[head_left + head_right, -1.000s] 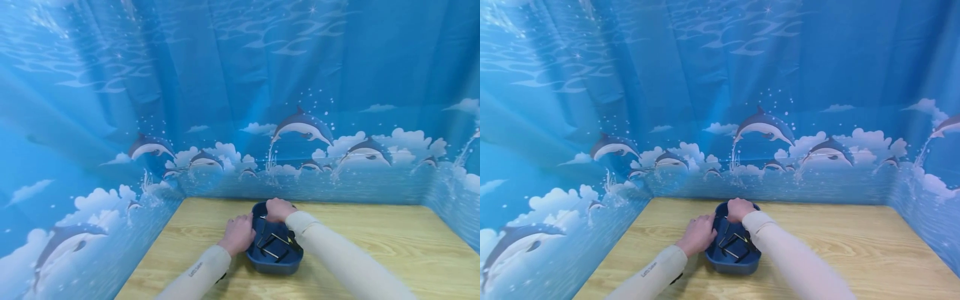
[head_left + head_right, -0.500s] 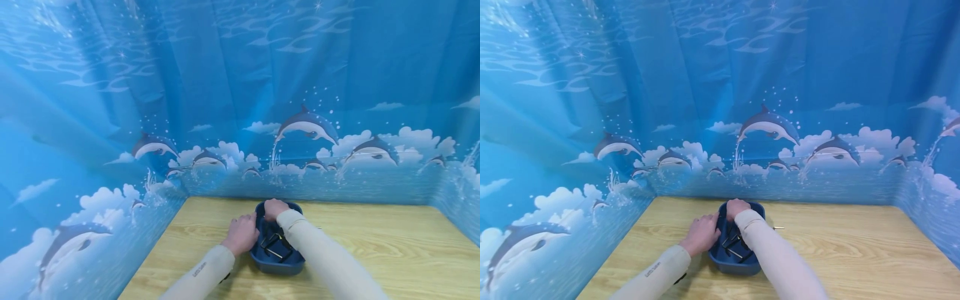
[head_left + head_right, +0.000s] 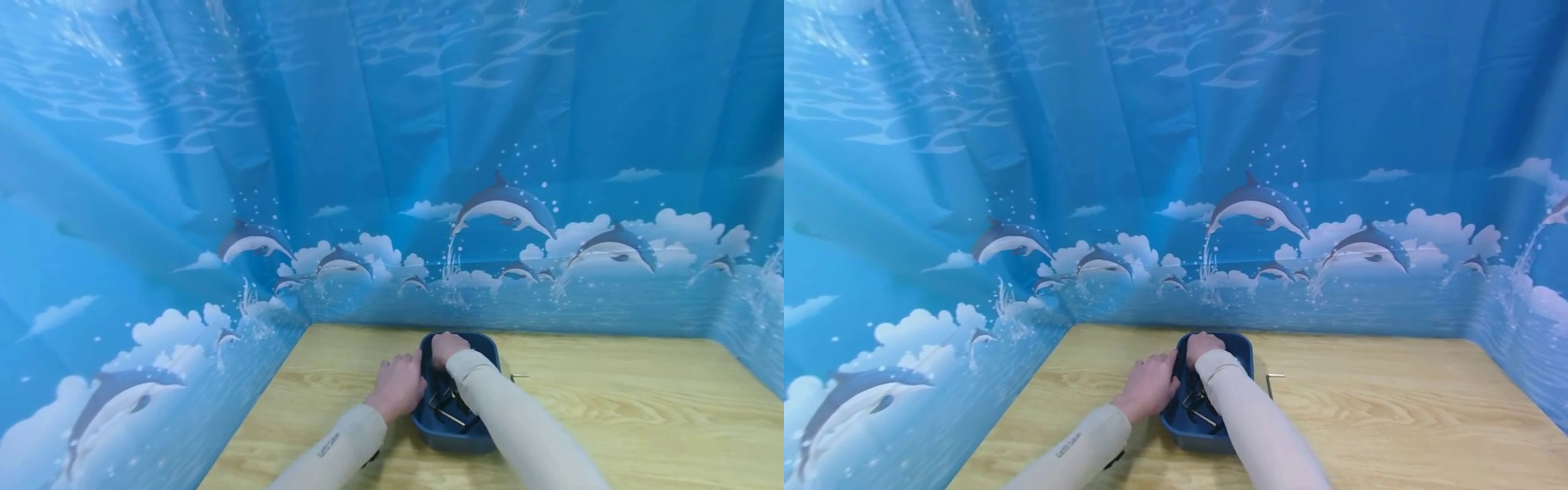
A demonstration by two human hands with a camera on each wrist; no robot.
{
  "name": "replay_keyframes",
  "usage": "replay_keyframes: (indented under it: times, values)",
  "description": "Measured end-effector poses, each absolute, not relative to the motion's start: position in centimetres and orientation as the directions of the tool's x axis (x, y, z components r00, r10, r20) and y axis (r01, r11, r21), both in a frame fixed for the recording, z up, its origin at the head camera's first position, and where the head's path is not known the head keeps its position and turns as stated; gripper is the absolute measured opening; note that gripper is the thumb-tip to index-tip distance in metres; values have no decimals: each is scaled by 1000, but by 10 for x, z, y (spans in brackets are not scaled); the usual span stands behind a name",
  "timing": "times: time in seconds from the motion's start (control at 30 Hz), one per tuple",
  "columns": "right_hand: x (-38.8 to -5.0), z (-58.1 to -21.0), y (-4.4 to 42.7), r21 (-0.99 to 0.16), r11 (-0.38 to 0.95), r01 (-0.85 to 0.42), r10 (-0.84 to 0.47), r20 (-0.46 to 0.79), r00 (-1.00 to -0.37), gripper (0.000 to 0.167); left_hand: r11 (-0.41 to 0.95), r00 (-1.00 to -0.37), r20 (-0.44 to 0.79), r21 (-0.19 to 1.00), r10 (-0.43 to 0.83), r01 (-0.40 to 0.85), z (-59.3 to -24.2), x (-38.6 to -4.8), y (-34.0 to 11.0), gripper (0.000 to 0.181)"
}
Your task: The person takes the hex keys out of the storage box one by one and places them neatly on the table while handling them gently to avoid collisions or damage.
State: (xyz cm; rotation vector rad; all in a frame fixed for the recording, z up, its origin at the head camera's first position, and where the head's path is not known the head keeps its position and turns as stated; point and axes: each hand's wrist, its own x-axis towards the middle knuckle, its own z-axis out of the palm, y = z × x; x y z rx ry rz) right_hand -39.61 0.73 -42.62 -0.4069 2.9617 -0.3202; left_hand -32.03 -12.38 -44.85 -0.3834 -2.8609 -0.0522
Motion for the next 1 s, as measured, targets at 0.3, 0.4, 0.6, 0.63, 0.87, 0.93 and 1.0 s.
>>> replay_keyframes:
  times: [0.3,0.4,0.6,0.63,0.87,0.93,1.0]
  values:
    - [-408,-439,4,-245,948,-204,-239,-121,-964,29,964,-923,291,6,252,265,-451,-319,-122,48]
    - [-411,-441,2,-245,949,-200,-235,-126,-964,26,964,-923,292,11,251,266,-450,-318,-123,46]
    - [-410,-441,1,-242,950,-198,-229,-107,-967,25,963,-924,292,25,248,267,-449,-317,-123,45]
    - [-409,-441,1,-246,949,-198,-228,-100,-968,25,964,-924,290,23,249,266,-449,-316,-123,45]
    - [-414,-440,10,-325,923,-204,-240,-74,-968,18,967,-934,265,14,240,253,-448,-319,-122,46]
    - [-415,-439,12,-344,918,-196,-237,-82,-968,14,968,-936,262,21,237,251,-449,-319,-121,46]
    - [-414,-436,15,-358,914,-191,-239,-93,-967,9,968,-935,265,23,234,249,-449,-320,-122,46]
